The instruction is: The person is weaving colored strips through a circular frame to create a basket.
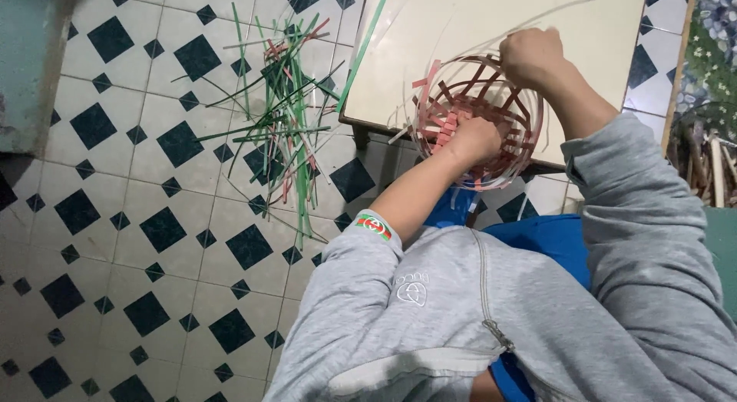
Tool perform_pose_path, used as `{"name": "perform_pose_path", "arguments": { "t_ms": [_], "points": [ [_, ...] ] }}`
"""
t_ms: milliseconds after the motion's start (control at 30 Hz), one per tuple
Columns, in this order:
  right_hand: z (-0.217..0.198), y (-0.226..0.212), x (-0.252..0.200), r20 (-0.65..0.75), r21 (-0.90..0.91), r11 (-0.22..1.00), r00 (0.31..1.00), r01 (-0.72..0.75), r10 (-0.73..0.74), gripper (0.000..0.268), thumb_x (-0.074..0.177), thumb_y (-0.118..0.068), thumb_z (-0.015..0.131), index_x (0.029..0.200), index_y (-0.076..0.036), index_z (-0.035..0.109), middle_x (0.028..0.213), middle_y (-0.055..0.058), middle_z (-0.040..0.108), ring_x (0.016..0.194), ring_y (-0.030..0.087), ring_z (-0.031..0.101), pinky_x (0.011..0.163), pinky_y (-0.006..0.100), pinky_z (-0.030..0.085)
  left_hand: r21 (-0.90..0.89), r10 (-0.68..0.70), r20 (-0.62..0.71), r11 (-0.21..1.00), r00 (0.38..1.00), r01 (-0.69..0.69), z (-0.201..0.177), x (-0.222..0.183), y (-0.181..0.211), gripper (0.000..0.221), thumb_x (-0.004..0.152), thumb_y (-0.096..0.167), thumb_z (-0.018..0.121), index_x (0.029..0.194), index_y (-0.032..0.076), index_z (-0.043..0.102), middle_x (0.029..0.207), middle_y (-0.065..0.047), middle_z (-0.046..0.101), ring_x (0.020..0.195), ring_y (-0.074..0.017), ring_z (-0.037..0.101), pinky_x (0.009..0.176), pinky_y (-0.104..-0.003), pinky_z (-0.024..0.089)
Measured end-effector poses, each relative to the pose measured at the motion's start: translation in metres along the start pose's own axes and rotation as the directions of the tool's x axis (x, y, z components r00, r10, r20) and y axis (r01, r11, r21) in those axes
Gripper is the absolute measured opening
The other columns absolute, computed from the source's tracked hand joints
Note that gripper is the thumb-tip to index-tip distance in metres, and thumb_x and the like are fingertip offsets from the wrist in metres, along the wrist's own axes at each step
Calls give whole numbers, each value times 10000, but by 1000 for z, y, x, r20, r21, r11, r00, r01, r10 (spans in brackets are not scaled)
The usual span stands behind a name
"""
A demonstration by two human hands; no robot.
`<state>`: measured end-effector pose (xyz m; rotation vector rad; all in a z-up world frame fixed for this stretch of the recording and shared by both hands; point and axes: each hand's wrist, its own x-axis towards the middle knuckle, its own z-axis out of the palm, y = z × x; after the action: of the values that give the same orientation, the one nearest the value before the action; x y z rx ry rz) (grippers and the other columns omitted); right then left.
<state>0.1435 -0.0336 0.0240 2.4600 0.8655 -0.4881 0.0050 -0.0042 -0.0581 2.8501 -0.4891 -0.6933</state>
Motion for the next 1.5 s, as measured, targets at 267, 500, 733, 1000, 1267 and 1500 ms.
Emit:
{"name": "perform_pose_path", "arguments": {
  "t_ms": [267,500,733,1000,1267,1500],
  "points": [
    [27,17,-2,-241,36,996,968,85,-74,236,897,-178,486,821,-150,708,763,37,706,785,276,649,869,444,274,-39,-25,-10,999,1000,24,-19,-23,3,327,963,82,342,1131,134,618,1100,-144,689,1071,-361,619,945,-598,439],
    [1,9,-8,-162,368,921,984,128,-72,447,1077,-550,417,1209,-223,693,962,139,729,970,392,631,842,529,318,45,-16,-36,999,999,18,-14,-25,5,299,986,106,380,1201,139,585,1097,-112,687,1060,-343,633,1017,-640,400],
    [15,8,21,-193,406,899,977,162,-89,302,1041,-370,556,989,-127,728,900,106,731,898,378,626,819,497,337,-40,-35,56,999,998,37,-18,-20,4,332,975,79,342,1129,182,618,1077,-79,697,1077,-304,628,1081,-662,316],
    [22,4,23,-287,463,857,953,226,-96,300,956,-395,684,836,-125,735,840,63,682,860,291,599,807,474,323,-16,-34,11,999,999,34,-15,-20,6,390,975,63,333,966,157,711,1025,-83,705,1044,-290,644,1103,-682,289],
    [31,-13,1,-518,172,951,845,257,-135,281,976,-163,565,718,-144,676,848,-4,638,789,246,565,924,459,271,145,83,-51,987,995,-75,16,9,1,307,933,49,425,1013,136,709,1030,-87,706,894,-308,674,782,-546,500],
    [83,-8,34,-718,-44,982,678,181,-157,74,770,-74,607,743,-133,642,765,11,618,715,282,615,1065,633,241,123,50,-31,991,998,-46,17,6,2,293,957,47,456,924,157,725,910,-17,720,785,-228,696,688,-377,587]
  ]
}}
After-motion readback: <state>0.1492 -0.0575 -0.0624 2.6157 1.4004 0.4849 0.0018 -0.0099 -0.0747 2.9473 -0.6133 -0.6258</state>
